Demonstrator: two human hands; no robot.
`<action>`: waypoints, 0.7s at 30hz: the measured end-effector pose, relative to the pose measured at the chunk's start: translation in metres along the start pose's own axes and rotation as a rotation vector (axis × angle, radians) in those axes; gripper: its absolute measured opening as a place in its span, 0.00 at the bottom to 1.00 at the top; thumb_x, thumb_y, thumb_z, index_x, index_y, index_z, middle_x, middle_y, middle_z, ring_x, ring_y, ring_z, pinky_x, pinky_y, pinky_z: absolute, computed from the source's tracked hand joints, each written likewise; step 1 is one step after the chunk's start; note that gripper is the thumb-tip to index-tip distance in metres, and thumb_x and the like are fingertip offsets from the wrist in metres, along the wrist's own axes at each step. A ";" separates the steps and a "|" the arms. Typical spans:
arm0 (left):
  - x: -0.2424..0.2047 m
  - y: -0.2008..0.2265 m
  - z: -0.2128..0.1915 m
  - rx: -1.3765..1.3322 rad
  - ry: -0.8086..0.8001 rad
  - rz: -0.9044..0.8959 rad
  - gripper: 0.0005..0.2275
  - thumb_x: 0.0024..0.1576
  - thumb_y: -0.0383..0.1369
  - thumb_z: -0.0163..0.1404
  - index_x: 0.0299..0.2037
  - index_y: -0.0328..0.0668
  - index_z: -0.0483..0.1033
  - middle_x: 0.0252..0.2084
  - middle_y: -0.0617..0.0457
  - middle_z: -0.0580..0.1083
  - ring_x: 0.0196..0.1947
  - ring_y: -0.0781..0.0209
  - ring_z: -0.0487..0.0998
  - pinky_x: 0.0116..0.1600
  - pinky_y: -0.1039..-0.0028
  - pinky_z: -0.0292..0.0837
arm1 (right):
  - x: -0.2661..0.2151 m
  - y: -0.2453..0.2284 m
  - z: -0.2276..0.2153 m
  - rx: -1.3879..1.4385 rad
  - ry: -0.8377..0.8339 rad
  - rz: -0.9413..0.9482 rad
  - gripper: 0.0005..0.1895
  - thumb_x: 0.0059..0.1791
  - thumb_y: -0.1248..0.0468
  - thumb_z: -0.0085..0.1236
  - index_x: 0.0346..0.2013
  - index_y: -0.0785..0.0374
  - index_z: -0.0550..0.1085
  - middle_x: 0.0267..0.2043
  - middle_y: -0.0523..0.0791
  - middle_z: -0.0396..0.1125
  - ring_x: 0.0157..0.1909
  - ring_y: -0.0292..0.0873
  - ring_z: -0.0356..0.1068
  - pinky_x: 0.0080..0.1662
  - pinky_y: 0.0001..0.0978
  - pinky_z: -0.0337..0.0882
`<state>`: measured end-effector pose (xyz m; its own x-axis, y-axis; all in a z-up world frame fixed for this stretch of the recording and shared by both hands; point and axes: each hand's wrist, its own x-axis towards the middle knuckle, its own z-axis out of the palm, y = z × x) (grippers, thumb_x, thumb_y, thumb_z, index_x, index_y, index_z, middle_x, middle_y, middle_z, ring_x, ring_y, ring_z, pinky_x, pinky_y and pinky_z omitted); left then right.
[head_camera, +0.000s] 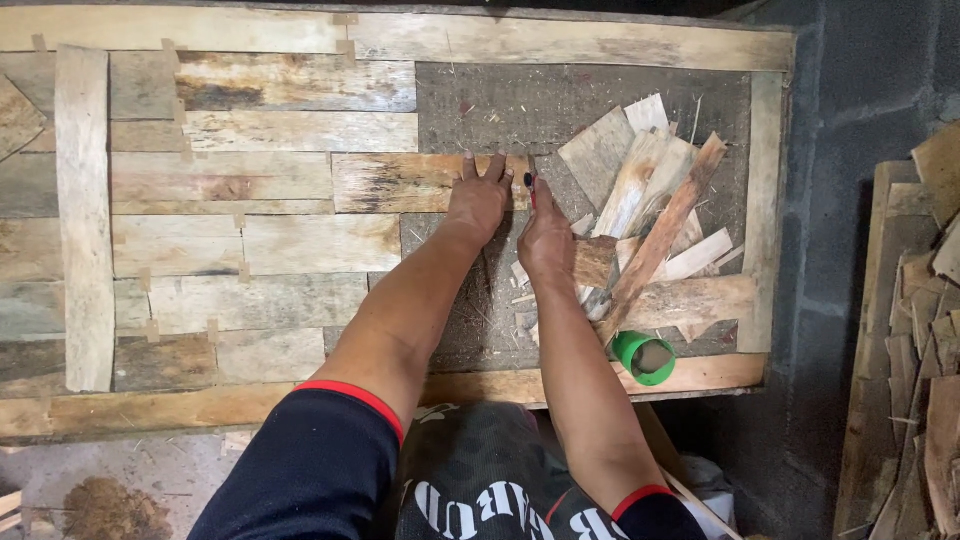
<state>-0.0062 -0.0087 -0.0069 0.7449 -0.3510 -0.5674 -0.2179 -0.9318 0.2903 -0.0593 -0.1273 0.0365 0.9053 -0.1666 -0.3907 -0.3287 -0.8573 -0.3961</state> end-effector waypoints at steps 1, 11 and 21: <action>0.001 0.000 0.002 0.000 -0.001 0.000 0.26 0.64 0.32 0.44 0.74 0.50 0.55 0.80 0.52 0.42 0.75 0.26 0.45 0.69 0.43 0.60 | -0.002 -0.004 -0.004 0.000 -0.001 0.001 0.28 0.56 0.71 0.38 0.72 0.55 0.58 0.62 0.60 0.66 0.56 0.60 0.73 0.57 0.49 0.75; 0.010 -0.003 0.014 -0.013 0.027 0.011 0.26 0.64 0.33 0.44 0.74 0.49 0.55 0.79 0.51 0.42 0.74 0.25 0.45 0.69 0.43 0.59 | 0.000 -0.010 -0.006 0.011 0.004 0.019 0.28 0.56 0.72 0.37 0.72 0.56 0.59 0.62 0.62 0.65 0.51 0.61 0.75 0.49 0.47 0.78; 0.000 0.001 0.000 0.005 -0.001 0.006 0.29 0.62 0.31 0.49 0.75 0.50 0.54 0.79 0.50 0.41 0.75 0.26 0.44 0.71 0.44 0.56 | 0.014 -0.012 -0.021 -0.048 -0.100 -0.011 0.25 0.55 0.74 0.39 0.67 0.63 0.65 0.36 0.60 0.75 0.30 0.53 0.78 0.34 0.40 0.82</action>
<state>-0.0063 -0.0097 -0.0066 0.7429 -0.3563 -0.5668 -0.2250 -0.9302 0.2899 -0.0372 -0.1300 0.0533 0.8766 -0.1092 -0.4687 -0.3031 -0.8818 -0.3614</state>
